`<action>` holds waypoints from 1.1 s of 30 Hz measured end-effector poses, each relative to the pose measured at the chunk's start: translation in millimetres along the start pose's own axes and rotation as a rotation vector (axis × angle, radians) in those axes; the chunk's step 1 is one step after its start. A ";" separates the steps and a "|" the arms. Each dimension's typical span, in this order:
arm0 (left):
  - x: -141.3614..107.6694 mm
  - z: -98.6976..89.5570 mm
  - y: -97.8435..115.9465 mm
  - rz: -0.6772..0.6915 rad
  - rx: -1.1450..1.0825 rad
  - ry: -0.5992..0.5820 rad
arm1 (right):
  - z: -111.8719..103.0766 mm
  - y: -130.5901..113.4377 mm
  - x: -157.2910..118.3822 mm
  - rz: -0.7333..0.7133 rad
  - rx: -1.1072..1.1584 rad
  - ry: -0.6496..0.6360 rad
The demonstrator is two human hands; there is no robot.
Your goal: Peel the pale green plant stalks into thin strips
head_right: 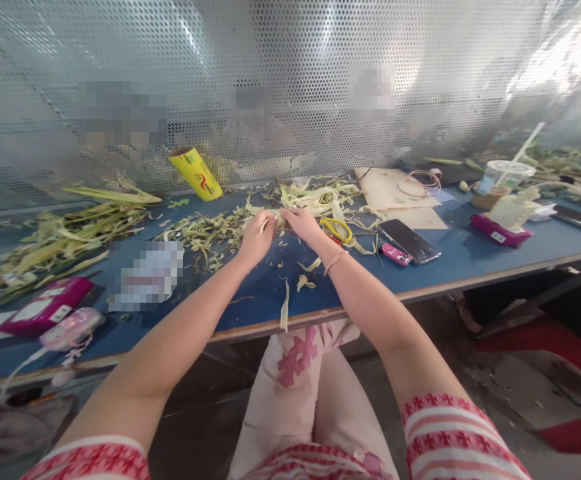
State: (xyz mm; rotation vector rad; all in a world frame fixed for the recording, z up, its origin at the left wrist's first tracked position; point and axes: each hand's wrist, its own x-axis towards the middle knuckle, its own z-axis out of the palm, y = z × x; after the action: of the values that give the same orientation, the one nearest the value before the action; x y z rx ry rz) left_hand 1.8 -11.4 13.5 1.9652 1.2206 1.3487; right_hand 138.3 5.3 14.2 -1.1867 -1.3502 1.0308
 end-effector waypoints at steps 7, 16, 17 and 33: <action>1.8 -0.5 -3.9 0.063 0.147 -0.037 | 0.5 -12.2 -9.6 0.289 0.233 -0.061; 2.6 -0.4 -5.7 0.117 0.179 -0.068 | 1.4 -15.6 -12.8 0.293 0.197 -0.006; 2.6 -0.3 -5.8 0.122 0.180 -0.073 | 1.9 -16.1 -13.6 0.286 0.191 0.000; -0.8 2.1 0.3 -0.039 0.031 -0.084 | 0.8 -20.5 -15.0 0.136 0.392 0.031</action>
State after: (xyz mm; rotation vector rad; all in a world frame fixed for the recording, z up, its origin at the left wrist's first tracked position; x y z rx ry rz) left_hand 3.7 -12.0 12.5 1.9873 1.2409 1.2226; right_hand 135.0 -12.6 32.0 -1.0012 -0.9935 1.3003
